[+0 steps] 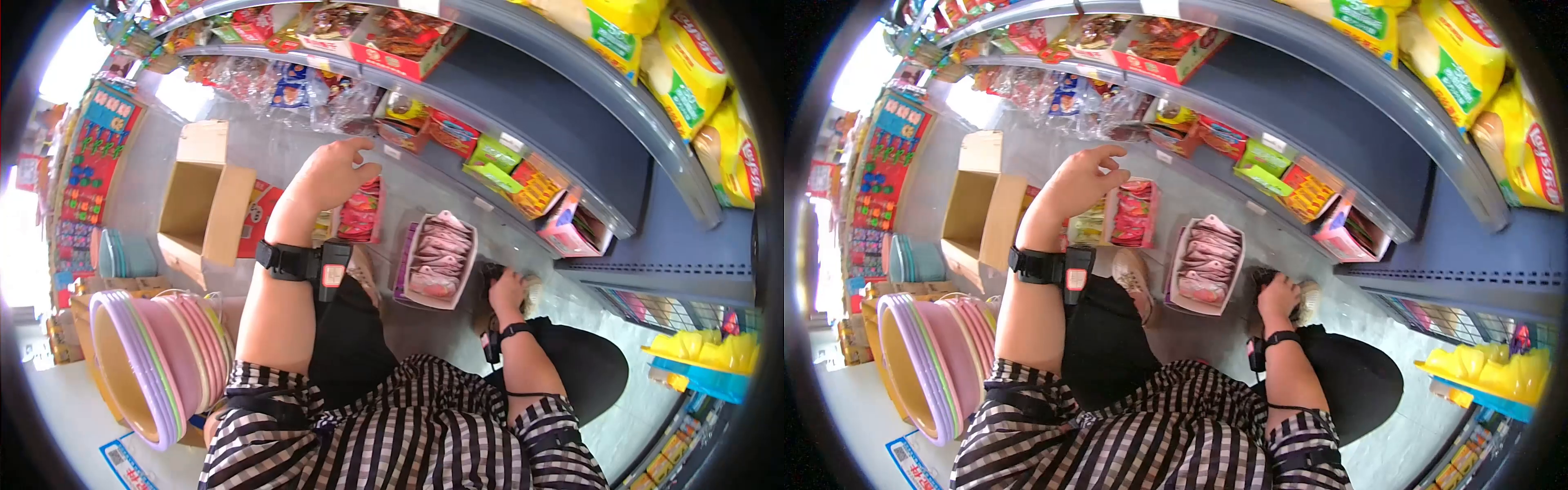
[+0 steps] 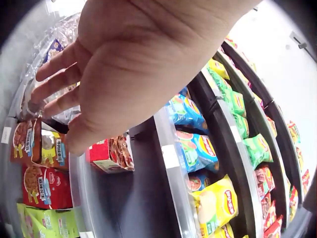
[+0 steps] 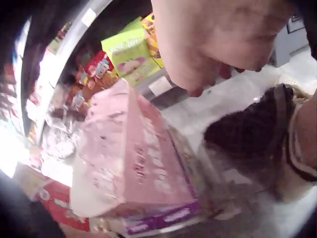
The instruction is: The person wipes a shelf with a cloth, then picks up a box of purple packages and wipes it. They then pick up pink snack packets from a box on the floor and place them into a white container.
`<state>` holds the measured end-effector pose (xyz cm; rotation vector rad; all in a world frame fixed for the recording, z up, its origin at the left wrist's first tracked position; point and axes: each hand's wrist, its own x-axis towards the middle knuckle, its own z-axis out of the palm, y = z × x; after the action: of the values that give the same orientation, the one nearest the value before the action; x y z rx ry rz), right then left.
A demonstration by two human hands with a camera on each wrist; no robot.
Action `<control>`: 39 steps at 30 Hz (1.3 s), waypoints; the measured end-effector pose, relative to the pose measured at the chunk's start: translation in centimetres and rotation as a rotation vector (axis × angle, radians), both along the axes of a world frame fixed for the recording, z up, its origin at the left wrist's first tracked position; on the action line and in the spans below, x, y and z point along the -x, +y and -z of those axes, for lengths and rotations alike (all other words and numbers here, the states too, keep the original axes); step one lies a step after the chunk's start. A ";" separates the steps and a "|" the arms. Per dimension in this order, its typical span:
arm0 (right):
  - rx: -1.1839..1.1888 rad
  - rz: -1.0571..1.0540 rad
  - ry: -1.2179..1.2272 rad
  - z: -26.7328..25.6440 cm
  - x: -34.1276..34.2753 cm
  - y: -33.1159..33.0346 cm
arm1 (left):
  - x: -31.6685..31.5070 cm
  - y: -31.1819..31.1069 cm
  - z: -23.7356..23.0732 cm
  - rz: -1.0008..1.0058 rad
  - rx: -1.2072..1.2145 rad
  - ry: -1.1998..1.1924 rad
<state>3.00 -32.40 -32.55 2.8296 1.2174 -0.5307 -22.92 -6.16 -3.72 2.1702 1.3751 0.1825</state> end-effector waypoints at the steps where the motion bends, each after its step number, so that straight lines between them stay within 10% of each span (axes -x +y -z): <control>1: -0.044 0.034 0.051 -0.2 0.2 0.4 | 0.7 0.1 0.0 -0.008 -0.003 0.020; 10: -0.092 0.267 1.107 -5.4 5.7 1.3 | 1.6 0.2 -0.6 -0.040 -0.008 -0.041; 26: -0.104 0.472 1.296 -1.6 7.8 0.4 | -1.2 -1.2 -0.9 0.109 0.020 -0.058; 39: -0.267 0.524 1.383 -12.7 5.7 1.8 | -1.3 -0.9 -0.9 0.122 0.033 -0.089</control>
<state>-2.70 -30.59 -19.88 2.7740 0.4048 -2.7704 -21.61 -7.10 -2.87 2.1837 1.1855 0.2066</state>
